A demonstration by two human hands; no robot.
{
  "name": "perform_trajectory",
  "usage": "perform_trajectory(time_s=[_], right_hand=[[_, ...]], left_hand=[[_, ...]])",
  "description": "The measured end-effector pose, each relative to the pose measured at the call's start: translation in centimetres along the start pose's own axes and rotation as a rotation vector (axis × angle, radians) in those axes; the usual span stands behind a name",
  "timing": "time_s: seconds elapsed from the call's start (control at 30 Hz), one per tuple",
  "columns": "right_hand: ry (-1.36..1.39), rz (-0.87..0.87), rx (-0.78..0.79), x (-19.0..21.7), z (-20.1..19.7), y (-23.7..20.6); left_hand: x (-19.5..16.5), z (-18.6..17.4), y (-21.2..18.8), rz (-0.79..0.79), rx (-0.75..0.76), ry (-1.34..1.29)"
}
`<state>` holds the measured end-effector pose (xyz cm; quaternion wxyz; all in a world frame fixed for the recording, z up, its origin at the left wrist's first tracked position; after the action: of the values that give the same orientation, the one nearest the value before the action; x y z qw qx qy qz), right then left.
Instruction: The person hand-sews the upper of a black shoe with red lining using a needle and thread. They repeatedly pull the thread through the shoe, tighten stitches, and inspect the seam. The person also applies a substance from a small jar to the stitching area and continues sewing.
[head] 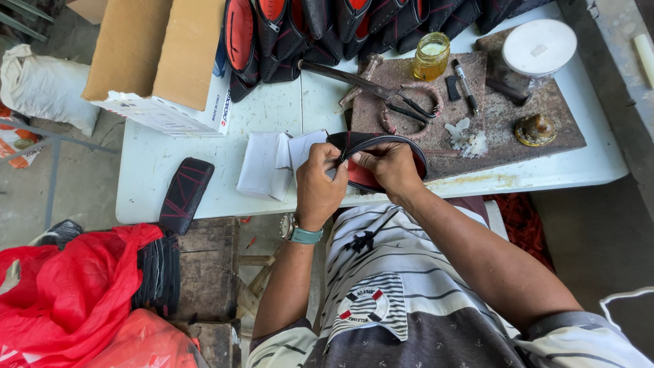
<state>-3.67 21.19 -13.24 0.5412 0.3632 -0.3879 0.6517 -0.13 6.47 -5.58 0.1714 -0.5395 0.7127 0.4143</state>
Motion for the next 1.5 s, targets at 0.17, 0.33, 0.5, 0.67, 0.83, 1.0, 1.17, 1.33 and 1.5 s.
perform_trajectory(time_s=[0.17,0.33,0.5,0.67,0.83,1.0,1.17,1.33,1.5], right_hand=[[0.006,-0.029,0.026,-0.4,0.4,0.1],[0.142,0.087,-0.033,-0.9,-0.1,0.3],[0.398,0.149,-0.008,0.0,0.0,-0.5],[0.513,0.2,-0.072,0.5,-0.1,-1.3],[0.518,0.208,-0.065,-0.1,0.3,-0.2],[0.32,0.104,-0.043,-0.8,1.4,1.0],[0.437,-0.015,-0.048,-0.5,1.5,-0.7],[0.533,0.124,-0.164,1.5,1.4,-4.2],[0.456,0.067,-0.106,3.8,-0.6,-7.6]], left_hand=[[0.6,-0.3,0.4,-0.046,0.059,-0.068],[-0.3,-0.8,1.8,0.017,0.104,-0.121],[-1.6,-1.5,3.8,-0.05,0.201,-0.132],[-2.6,-1.4,4.6,-0.014,0.235,-0.122],[-2.1,-1.1,4.7,-0.037,0.224,-0.097],[-1.9,-1.2,5.0,0.063,0.167,-0.08],[-2.1,-1.3,5.8,0.023,0.156,-0.018],[-2.7,-0.4,5.8,-0.1,0.228,0.017],[-4.9,0.5,5.3,0.164,0.177,0.024]])
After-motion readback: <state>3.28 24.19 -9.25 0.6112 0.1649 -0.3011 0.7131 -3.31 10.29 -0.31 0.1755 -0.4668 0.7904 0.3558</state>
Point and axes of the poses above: each hand's wrist, its own y-axis towards the middle knuckle, its own z-axis out of the palm, x = y × z, the point moved 3 cm from there along y, towards the middle knuckle, and after that the axes turned 4 degrees about y, right-handed, at the moved point
